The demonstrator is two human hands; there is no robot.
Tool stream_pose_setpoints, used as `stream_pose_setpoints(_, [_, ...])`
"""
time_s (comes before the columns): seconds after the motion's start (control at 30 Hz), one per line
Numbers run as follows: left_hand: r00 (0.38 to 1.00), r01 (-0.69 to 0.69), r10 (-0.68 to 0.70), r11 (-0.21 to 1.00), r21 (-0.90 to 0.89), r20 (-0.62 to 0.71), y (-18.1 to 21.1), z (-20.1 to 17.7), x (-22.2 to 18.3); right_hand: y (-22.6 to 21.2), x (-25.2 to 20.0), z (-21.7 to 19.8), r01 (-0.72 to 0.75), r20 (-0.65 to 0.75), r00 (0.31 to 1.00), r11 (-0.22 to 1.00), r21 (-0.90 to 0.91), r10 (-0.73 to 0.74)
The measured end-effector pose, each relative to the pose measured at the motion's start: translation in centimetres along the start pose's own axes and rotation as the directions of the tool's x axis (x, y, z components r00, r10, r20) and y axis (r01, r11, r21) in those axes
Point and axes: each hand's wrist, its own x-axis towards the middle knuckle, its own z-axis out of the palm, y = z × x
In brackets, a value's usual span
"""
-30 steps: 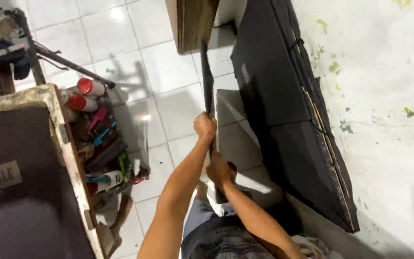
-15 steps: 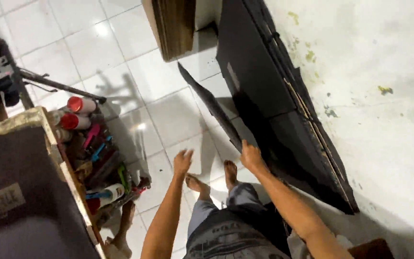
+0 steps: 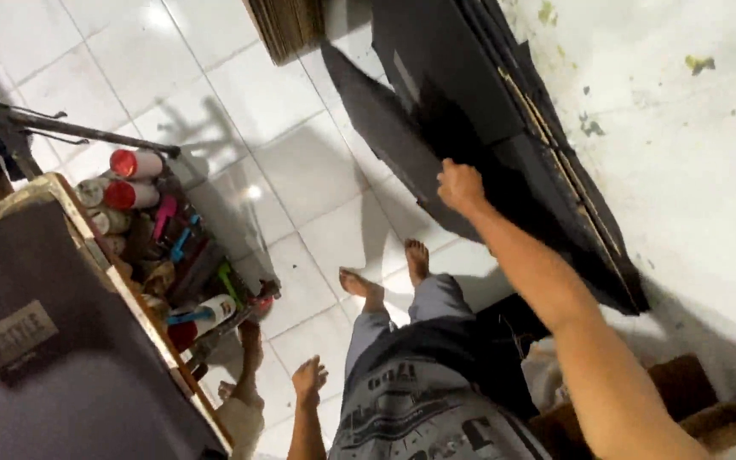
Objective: A person picks up freshly screen-printed fabric panels from a manual press and stacks them against a wall, occasionally wiping the press.
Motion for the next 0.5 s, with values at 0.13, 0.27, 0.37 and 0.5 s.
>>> stream_pose_setpoints(0.13, [0.992,-0.095,0.096,0.995,-0.021,0.08,0.7,1.8,1.7,5.3,-3.6,-2.7,0.1,-0.105,0.991,0.988,0.12,-0.088])
stream_pose_setpoints(0.27, [0.98,-0.175,0.175,0.984,-0.009,0.092,4.7,3.1,1.9,9.8,-8.0,-3.2,0.199,-0.35,0.928,0.965,0.169,-0.13])
stream_pose_setpoints(0.37, [0.954,-0.288,0.284,0.957,0.037,0.1,7.6,3.0,1.7,13.4,-10.9,-2.2,0.187,-0.36,0.926,0.967,0.175,-0.113])
stream_pose_setpoints(0.5, [0.938,-0.338,0.332,0.94,0.05,0.101,9.0,3.0,1.9,17.1,-13.9,0.7,0.117,-0.403,0.914,0.981,0.153,-0.046])
